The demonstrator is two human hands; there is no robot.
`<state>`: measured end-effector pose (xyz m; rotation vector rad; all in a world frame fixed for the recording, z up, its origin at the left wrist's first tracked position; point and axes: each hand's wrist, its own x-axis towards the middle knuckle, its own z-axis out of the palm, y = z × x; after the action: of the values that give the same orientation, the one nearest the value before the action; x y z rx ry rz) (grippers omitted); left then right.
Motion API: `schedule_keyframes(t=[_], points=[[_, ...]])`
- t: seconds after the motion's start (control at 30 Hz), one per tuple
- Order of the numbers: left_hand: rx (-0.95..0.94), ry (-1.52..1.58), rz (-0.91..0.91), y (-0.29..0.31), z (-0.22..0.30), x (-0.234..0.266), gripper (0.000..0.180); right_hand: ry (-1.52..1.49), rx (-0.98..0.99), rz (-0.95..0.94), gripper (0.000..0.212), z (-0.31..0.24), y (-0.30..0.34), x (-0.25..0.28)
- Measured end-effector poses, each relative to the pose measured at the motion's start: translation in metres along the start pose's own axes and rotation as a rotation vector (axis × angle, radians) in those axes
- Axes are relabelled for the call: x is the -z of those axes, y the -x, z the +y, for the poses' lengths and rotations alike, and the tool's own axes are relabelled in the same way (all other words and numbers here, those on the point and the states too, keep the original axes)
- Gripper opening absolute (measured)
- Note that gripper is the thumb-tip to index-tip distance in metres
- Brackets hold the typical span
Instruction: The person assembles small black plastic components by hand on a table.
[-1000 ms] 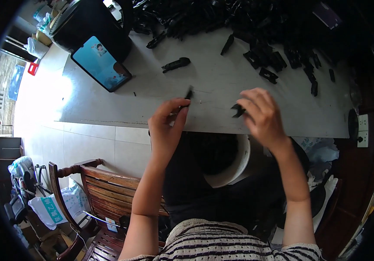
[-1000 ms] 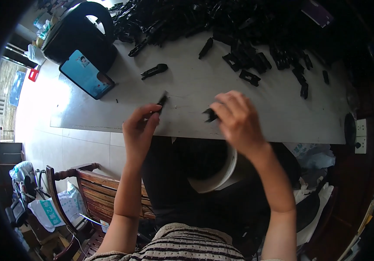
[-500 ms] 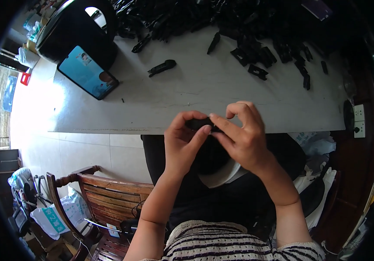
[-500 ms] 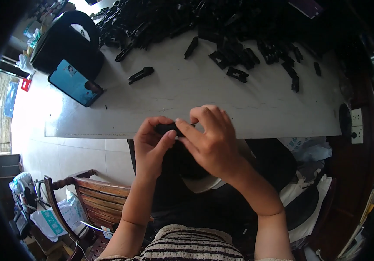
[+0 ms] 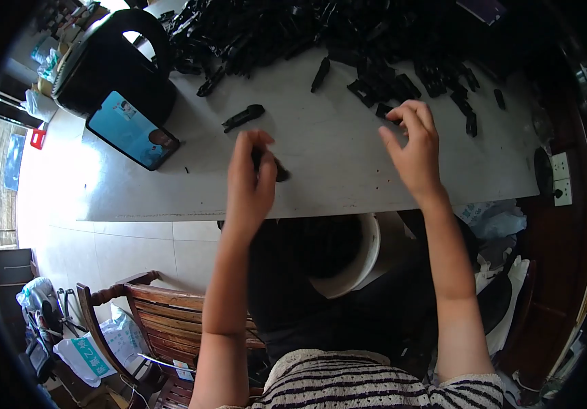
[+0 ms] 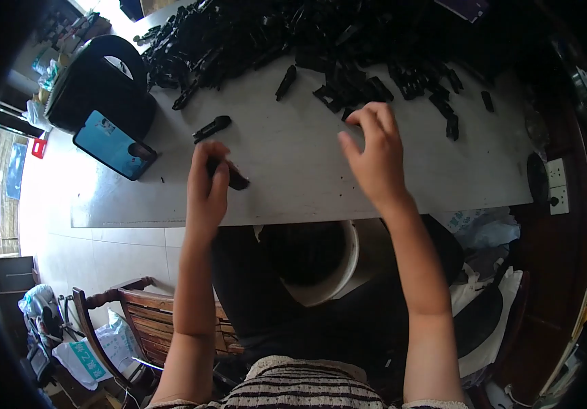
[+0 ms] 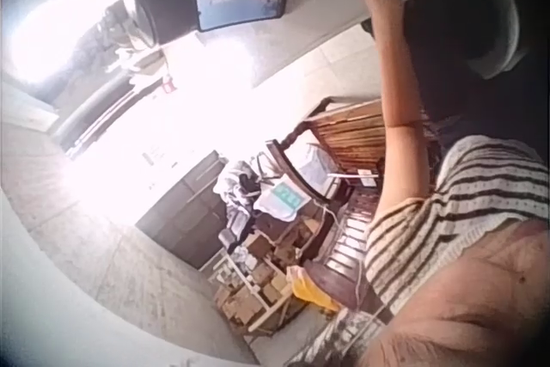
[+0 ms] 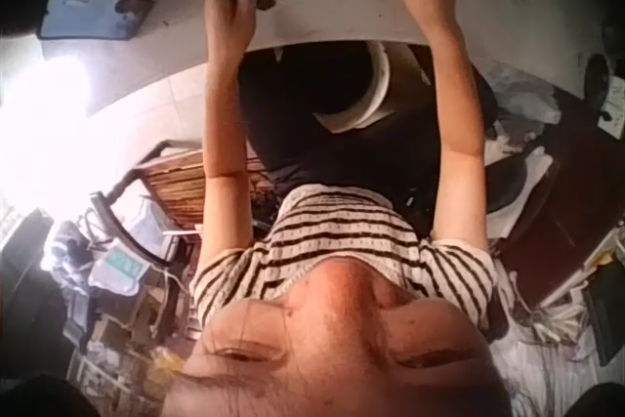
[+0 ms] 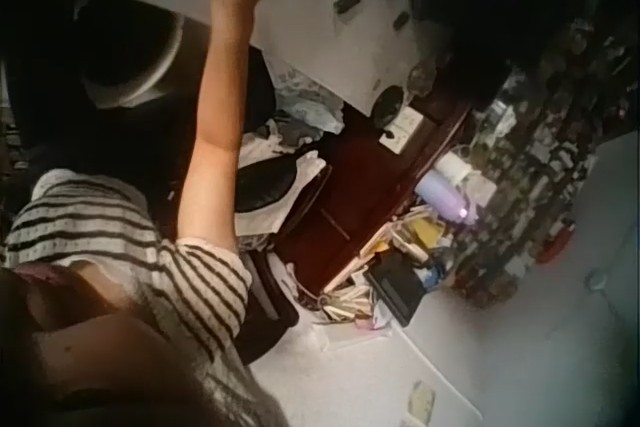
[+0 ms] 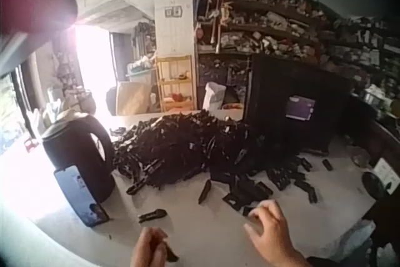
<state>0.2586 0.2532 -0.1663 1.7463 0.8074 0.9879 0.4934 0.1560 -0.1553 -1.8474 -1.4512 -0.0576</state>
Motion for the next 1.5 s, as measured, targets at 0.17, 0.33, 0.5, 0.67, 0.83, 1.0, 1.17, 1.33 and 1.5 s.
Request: schedule_keyframes(t=[0.17,0.33,0.5,0.67,0.83,1.0,1.17,1.33,1.5], points=[[-0.2,-0.996,0.076,-0.051,-0.026,0.015,0.024,0.257,-0.004,-0.096,0.027,0.026,-0.008,-0.015],[-0.139,-0.971,-0.125,-0.048,-0.015,0.016,0.029,-0.217,-0.125,-0.144,0.036,-0.013,0.015,-0.005],[0.235,0.323,-0.157,-0.01,0.02,-0.018,0.045,-1.2,-0.303,0.053,0.028,-0.061,0.044,-0.014],[0.273,0.473,-0.052,0.005,0.026,-0.042,0.021,-0.928,-0.201,0.091,0.029,-0.069,0.055,-0.021],[0.245,0.381,0.082,0.014,0.032,-0.045,0.021,-0.927,-0.214,0.224,0.03,-0.074,0.058,-0.018],[0.232,0.431,0.024,0.026,0.039,-0.046,0.022,-0.802,-0.157,0.174,0.03,-0.07,0.058,-0.02],[0.275,0.518,0.024,0.03,0.046,-0.046,0.026,-0.717,-0.122,0.179,0.027,-0.071,0.061,-0.017],[0.163,0.528,0.041,0.04,0.041,-0.046,0.028,-1.185,-0.509,-0.157,0.024,-0.065,0.072,-0.009],[0.329,0.542,-0.028,0.073,0.025,-0.032,0.036,-0.903,-0.333,-0.29,0.024,-0.06,0.083,0.002]])
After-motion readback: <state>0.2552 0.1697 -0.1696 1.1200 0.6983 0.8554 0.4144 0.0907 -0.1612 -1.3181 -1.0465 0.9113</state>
